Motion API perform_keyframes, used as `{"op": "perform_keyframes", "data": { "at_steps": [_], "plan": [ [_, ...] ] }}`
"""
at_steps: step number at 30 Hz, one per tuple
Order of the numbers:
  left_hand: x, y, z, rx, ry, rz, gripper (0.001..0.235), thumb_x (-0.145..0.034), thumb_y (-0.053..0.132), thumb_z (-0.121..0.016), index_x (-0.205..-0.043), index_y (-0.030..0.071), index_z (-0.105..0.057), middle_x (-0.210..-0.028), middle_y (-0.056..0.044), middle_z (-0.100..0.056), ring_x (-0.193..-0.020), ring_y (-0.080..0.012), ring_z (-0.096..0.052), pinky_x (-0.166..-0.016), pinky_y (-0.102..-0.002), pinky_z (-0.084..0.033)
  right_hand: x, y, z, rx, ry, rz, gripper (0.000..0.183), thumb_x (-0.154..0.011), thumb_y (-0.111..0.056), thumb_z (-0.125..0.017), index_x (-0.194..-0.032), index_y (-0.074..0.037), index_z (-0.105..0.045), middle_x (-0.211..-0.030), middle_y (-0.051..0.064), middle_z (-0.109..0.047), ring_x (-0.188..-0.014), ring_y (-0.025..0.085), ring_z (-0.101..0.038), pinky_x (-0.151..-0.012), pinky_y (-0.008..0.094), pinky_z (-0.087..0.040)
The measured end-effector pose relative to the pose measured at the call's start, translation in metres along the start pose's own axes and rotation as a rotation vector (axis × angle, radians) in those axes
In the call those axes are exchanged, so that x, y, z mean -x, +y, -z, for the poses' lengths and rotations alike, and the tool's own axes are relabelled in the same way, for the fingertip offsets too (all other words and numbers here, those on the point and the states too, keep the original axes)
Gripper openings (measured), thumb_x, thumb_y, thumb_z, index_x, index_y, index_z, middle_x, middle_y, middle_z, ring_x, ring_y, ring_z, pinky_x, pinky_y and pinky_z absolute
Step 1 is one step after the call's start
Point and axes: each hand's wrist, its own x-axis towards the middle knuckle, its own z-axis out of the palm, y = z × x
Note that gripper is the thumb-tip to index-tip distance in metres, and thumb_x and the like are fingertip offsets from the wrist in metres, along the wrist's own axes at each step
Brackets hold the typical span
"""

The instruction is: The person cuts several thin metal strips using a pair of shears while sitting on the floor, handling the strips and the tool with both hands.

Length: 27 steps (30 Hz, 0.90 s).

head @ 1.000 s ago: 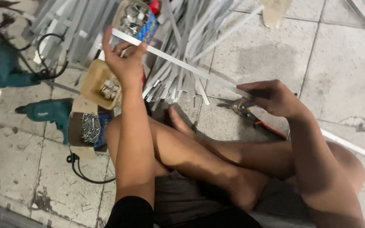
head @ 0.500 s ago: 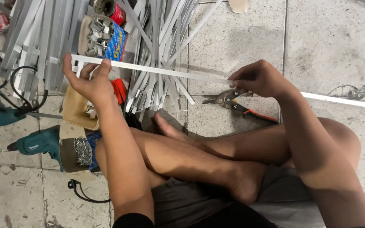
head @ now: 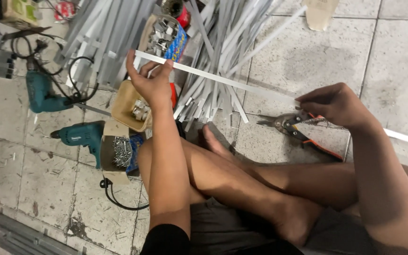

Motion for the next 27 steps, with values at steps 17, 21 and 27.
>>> {"op": "perform_keyframes", "data": {
  "at_steps": [17,21,27],
  "plan": [
    [0.002,0.000,-0.001,0.014,0.013,0.068,0.081,-0.072,-0.012,-0.087,-0.138,0.020,-0.053,-0.078,-0.003,-0.068,-0.067,-0.0150,-0.068,-0.084,-0.038,-0.065,-0.005,0.013,0.002,0.030,0.051,0.022,0.018,-0.085,0.001,-0.077,-0.103,0.003,-0.079,-0.085,0.015,-0.078,-0.073,0.015,-0.066,-0.067,0.026,-0.053],
    [0.009,0.004,-0.008,0.065,0.099,0.069,0.090,-0.075,-0.013,-0.083,-0.147,0.018,-0.038,-0.075,-0.005,-0.065,-0.073,-0.0195,-0.073,-0.086,-0.042,-0.067,-0.004,0.007,0.001,0.057,0.081,0.037,0.016,-0.084,-0.004,-0.081,-0.099,0.001,-0.080,-0.080,0.012,-0.077,-0.070,0.012,-0.063,-0.063,0.024,-0.051],
    [0.005,-0.005,-0.001,0.107,0.116,0.023,0.088,-0.078,-0.017,-0.087,-0.144,0.027,-0.049,-0.087,-0.008,-0.061,-0.080,-0.0218,-0.077,-0.067,-0.034,-0.073,0.000,0.002,-0.007,0.107,0.101,0.137,0.016,-0.081,-0.003,-0.081,-0.097,-0.005,-0.081,-0.070,0.019,-0.074,-0.065,0.025,-0.071,-0.068,0.033,-0.053]
  ]
}}
